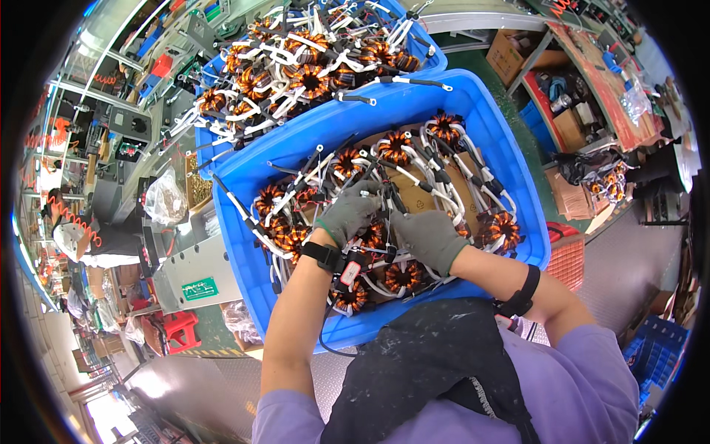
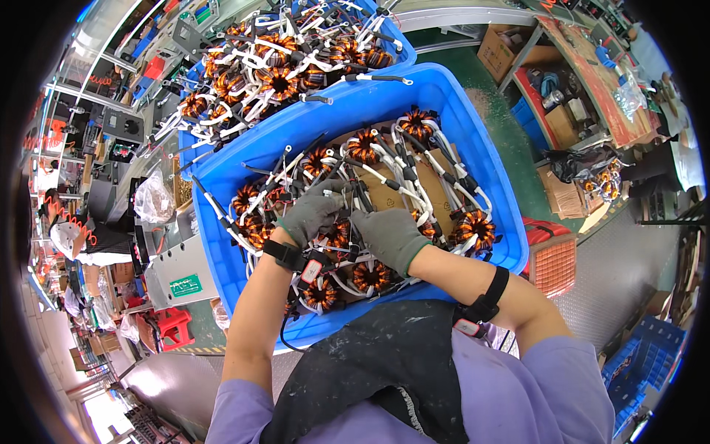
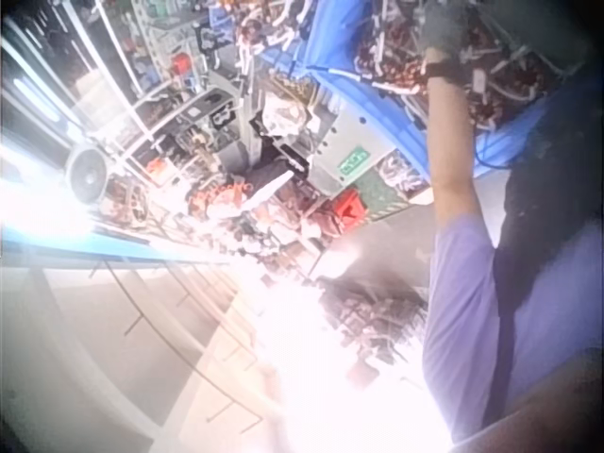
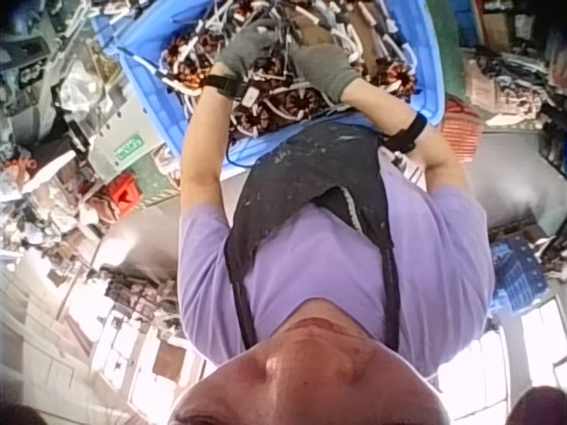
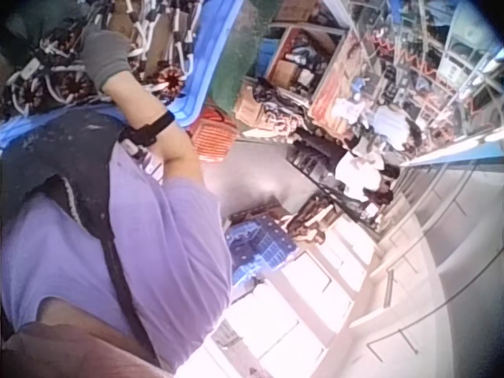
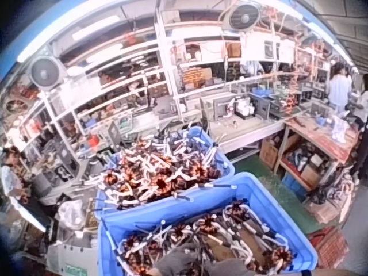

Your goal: Assemble electronic components by screwdriving boards into a chassis and organizing wired inductors.

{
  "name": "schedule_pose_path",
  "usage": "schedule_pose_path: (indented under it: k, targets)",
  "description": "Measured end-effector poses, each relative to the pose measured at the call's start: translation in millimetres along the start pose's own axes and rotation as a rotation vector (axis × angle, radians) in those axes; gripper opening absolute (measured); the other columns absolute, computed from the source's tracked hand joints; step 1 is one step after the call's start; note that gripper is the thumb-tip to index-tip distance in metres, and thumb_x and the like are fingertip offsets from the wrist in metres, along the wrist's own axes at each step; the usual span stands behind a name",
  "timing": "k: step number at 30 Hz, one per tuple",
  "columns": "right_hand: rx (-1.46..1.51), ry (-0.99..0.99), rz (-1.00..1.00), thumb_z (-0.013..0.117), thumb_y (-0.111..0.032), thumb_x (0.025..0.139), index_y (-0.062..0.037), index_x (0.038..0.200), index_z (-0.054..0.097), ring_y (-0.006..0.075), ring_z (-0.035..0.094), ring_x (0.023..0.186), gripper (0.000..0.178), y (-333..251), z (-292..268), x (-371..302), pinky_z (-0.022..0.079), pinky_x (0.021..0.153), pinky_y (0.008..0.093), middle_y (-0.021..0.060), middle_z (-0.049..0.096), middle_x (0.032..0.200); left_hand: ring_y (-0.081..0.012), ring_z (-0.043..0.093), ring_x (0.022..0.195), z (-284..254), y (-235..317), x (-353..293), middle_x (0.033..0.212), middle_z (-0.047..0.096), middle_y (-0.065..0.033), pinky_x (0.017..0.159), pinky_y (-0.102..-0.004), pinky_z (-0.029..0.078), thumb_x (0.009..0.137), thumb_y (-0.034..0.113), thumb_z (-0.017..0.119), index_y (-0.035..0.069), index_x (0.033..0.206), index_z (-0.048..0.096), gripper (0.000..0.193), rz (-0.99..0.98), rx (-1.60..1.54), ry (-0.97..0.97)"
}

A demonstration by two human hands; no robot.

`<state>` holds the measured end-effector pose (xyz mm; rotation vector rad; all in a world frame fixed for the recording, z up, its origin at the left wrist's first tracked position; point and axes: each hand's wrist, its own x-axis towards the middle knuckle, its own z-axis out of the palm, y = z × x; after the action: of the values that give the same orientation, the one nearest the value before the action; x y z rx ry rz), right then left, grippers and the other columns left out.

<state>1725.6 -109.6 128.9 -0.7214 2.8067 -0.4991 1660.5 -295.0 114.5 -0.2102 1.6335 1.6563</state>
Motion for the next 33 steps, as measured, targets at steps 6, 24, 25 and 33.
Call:
schedule_pose_path:
  k: [6,24,25,33]
  targets:
    - [-0.049,0.268,0.029,0.059,-0.02,0.082,-0.0101,0.077,0.057,0.0289,0.064,0.071,0.011,27.7,-15.5,12.8,0.048,0.059,0.0412,0.0101,0.062,0.071,-0.0041,0.043,0.048,2.8,-0.1,-3.7,0.081,0.062,-0.0052,0.038,-0.0199,0.028,0.088,0.011,0.06,0.007,0.119,0.052,0.032,0.003,-0.004,0.008]
    - [1.293,0.118,0.442,0.057,-0.002,0.085,-0.0023,0.097,0.063,0.0063,0.053,0.062,0.013,37.9,4.4,39.9,0.045,0.054,0.0223,0.002,0.062,0.078,-0.0011,0.036,0.042,7.9,5.6,-15.9,0.063,0.055,0.004,0.038,-0.0188,0.024,0.089,0.015,0.062,0.001,0.107,0.061,0.023,0.012,-0.127,-0.005]
    - [1.299,0.106,0.462,0.057,-0.003,0.085,-0.0023,0.097,0.063,0.0066,0.054,0.062,0.013,39.4,5.9,40.9,0.046,0.055,0.0221,0.0019,0.062,0.078,-0.0011,0.036,0.042,8.3,5.8,-15.5,0.063,0.055,0.004,0.038,-0.0188,0.024,0.089,0.015,0.062,0.001,0.107,0.061,0.023,0.013,-0.127,-0.002]
    - [1.343,-0.043,0.475,0.059,-0.004,0.084,-0.0032,0.095,0.063,0.0066,0.054,0.063,0.012,36.1,-5.3,39.9,0.046,0.056,0.0224,0.0016,0.062,0.079,-0.0022,0.033,0.042,6.2,5.0,-15.1,0.062,0.049,0.0054,0.039,-0.0197,0.023,0.089,0.014,0.061,0.002,0.108,0.061,0.023,-0.007,-0.061,-0.008]
